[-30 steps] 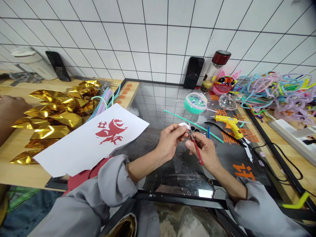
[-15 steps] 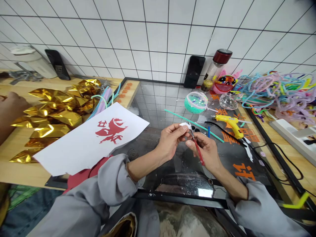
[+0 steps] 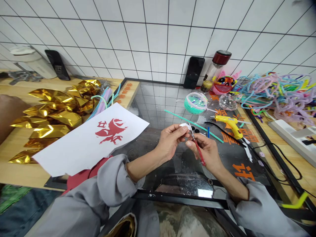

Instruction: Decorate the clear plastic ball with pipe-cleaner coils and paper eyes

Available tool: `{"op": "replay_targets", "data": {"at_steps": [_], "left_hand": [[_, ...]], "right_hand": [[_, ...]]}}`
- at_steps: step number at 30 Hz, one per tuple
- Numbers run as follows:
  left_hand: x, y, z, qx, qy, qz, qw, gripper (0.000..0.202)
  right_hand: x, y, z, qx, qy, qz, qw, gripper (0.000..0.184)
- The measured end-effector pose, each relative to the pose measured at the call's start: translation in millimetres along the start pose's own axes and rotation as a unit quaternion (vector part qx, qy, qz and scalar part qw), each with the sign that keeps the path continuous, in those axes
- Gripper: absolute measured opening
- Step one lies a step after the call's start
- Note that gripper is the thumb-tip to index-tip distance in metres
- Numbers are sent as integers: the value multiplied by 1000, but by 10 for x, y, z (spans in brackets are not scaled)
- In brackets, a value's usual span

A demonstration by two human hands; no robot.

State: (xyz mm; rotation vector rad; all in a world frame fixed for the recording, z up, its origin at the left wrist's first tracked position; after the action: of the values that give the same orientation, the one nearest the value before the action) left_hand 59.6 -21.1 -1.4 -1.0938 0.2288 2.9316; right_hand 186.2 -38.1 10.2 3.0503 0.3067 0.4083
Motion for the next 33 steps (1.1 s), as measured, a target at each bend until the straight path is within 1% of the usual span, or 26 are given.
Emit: {"op": "replay_targets", "data": {"at_steps": [5, 9, 15, 21, 27, 33], "left_hand": [[-2, -1, 20, 5, -1, 2, 1000, 26], [-6, -4, 44, 11, -9, -4, 1000, 28], [-2, -19, 77, 5, -34, -19, 999, 26], [-4, -34, 117, -7, -54, -37, 998, 26], [13, -56, 150, -16, -78, -58, 995, 24], [18, -78, 210, -17, -123, -69, 990, 23]], "right_hand": [[3, 0, -9, -7, -8, -5, 1000, 37], [9, 0, -11, 1, -8, -10, 1000, 34], [27, -3, 12, 7, 6, -20, 1000, 30], [59, -9, -14, 15, 25, -26, 999, 31], [76, -13, 10, 5, 25, -37, 999, 32], [78, -11, 17, -7, 26, -52, 998, 34]]}}
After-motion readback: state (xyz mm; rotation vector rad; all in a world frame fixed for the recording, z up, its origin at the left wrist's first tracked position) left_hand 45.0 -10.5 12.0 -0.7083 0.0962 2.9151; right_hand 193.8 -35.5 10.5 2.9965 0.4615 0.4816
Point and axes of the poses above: each hand's wrist, its own y-axis away from the middle knuckle, its own x-axis out of the back of the hand, z = x × y, the point moved 4 cm from there along -y, towards the middle knuckle, and after that the axes turned 7 degrees about -x, right-handed, at the moved point
